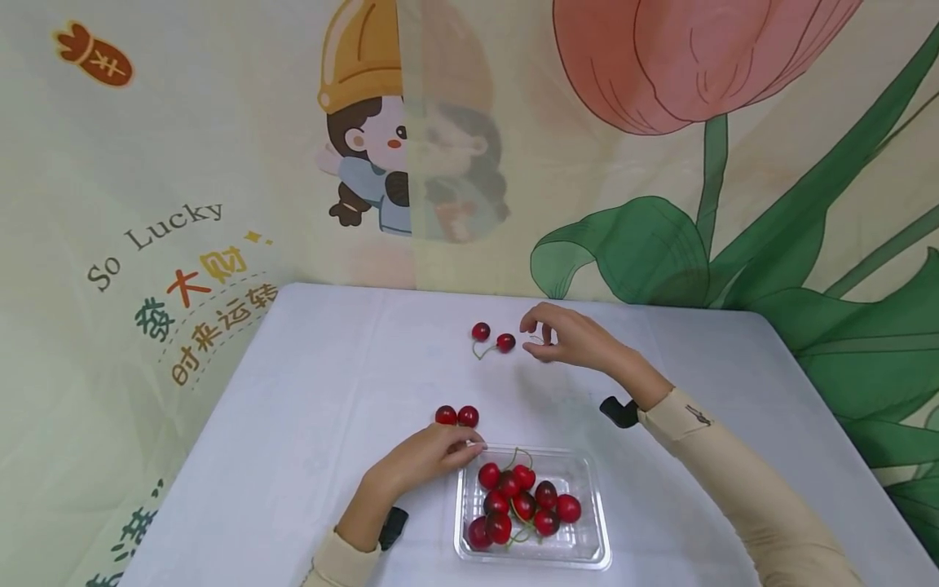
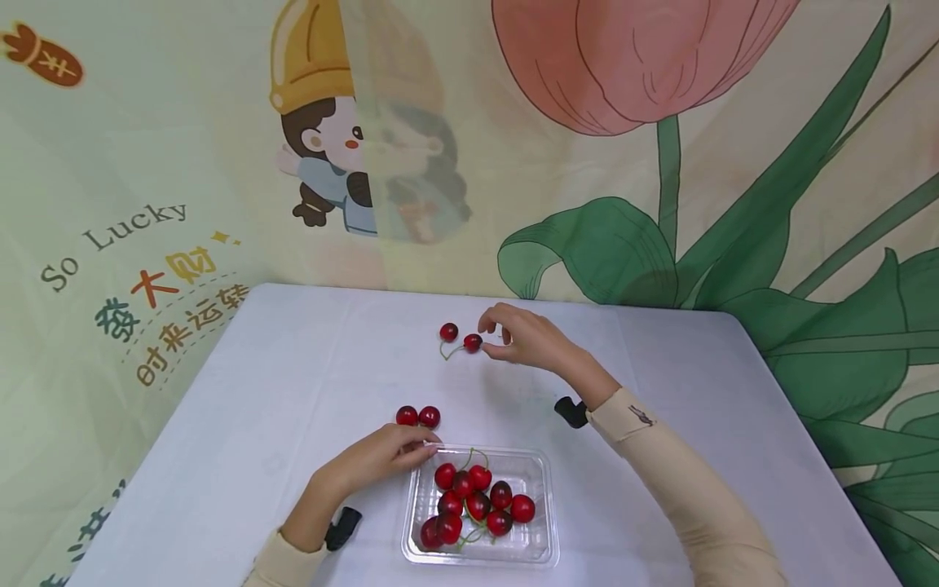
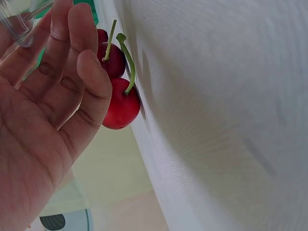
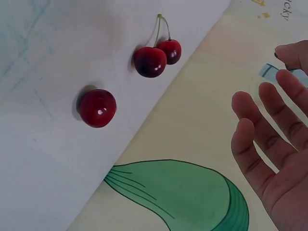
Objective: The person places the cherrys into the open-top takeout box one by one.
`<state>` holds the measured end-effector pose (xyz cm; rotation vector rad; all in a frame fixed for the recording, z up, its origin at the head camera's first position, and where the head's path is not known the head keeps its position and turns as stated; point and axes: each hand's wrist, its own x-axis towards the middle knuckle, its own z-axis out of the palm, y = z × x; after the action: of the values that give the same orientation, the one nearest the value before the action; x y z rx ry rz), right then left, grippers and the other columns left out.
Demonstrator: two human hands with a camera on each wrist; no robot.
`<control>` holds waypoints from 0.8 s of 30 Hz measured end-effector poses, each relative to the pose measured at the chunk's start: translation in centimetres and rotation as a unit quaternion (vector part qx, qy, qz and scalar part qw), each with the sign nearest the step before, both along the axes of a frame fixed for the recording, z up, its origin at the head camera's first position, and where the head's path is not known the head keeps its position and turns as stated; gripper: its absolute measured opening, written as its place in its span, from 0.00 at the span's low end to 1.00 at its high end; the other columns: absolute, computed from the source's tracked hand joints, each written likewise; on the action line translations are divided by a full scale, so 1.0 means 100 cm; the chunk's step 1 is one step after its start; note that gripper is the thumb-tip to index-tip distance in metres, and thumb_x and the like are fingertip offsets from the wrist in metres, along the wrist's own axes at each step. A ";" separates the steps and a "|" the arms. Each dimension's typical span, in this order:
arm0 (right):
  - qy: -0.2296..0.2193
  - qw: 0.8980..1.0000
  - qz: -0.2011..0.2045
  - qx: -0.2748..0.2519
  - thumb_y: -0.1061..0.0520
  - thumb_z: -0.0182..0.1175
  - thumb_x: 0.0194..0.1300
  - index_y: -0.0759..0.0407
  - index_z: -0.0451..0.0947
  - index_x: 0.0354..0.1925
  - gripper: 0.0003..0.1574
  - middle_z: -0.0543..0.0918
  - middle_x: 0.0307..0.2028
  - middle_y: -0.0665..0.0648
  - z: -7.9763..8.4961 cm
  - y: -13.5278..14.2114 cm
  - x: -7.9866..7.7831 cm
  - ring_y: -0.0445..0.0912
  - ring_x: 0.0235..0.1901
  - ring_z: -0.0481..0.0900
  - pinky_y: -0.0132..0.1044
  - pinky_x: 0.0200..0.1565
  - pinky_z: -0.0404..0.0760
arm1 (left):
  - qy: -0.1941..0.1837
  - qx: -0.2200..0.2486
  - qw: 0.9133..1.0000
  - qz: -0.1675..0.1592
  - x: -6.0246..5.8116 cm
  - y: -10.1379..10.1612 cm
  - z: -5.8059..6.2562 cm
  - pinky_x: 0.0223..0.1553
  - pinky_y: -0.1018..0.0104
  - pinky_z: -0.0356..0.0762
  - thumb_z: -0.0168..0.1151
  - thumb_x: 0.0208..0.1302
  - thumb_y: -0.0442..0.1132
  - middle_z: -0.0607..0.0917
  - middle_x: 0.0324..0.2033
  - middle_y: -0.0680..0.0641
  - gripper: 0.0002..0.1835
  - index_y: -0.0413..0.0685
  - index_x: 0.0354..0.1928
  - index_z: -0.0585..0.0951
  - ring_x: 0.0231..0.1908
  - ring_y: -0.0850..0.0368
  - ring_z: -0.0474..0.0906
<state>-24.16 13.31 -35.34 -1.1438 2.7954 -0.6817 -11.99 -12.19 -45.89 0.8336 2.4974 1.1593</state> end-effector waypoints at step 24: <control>-0.048 0.985 -0.058 0.156 0.54 0.68 0.61 0.58 0.74 0.62 0.31 0.78 0.58 0.60 -0.057 -0.032 -0.048 0.54 0.56 0.73 0.50 0.57 0.73 | -0.003 0.005 1.000 -0.004 0.001 -0.002 0.000 0.35 0.73 0.75 0.57 0.72 0.45 0.84 0.31 0.53 0.13 0.45 0.46 0.85 0.29 0.69 0.72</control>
<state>-28.92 10.07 -41.02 -0.8737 2.7723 -0.2802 -11.91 -12.36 -45.84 0.8411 2.4817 1.1719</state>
